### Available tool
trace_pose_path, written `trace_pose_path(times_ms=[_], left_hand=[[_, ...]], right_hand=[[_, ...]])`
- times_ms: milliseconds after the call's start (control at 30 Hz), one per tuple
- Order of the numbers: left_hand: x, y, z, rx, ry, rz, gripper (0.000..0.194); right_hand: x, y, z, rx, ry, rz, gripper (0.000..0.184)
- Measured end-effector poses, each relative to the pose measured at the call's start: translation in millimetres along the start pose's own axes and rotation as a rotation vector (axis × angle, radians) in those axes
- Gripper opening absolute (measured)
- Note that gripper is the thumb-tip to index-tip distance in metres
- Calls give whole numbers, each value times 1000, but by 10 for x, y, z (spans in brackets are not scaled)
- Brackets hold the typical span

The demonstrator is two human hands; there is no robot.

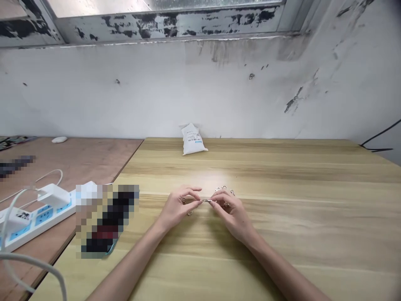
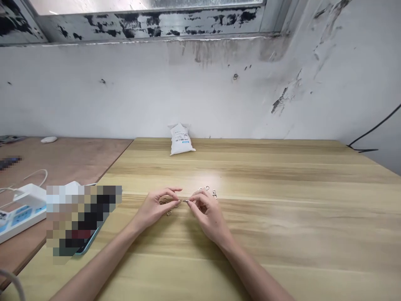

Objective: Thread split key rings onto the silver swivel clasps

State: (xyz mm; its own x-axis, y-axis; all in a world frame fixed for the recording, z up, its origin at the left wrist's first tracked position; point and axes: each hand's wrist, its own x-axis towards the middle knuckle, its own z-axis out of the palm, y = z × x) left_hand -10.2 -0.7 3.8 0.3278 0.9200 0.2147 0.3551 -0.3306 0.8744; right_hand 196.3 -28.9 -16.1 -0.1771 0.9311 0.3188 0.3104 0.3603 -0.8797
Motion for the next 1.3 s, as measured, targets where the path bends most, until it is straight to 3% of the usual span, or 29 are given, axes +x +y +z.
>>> trace_pose_path(times_ms=[200,367,600,800,900,1100,1300], left_hand=[[10,-41,-14,125,-32,164,9],[3,1,-6,118,-81,207,12],[-16,53,41,74,-71,141,3],[-78,128,147,79,60,166,4],[-90,157,171,80,102,164,5],[-87,172,195,48,67,149,4],[-70,181,162,-106,56,2,10]], right_hand=[[-7,-7,-15,-224,34,-84,17],[2,19,-13,-242,-4,-89,14],[-12,41,-2,-299,-11,-122,14],[-31,-63,36,-269,-165,-189,19],[-41,-80,71,-260,-149,-188,15],[-62,-39,114,-271,-102,-257,21],[-53,-75,80,-342,-73,-326,16]])
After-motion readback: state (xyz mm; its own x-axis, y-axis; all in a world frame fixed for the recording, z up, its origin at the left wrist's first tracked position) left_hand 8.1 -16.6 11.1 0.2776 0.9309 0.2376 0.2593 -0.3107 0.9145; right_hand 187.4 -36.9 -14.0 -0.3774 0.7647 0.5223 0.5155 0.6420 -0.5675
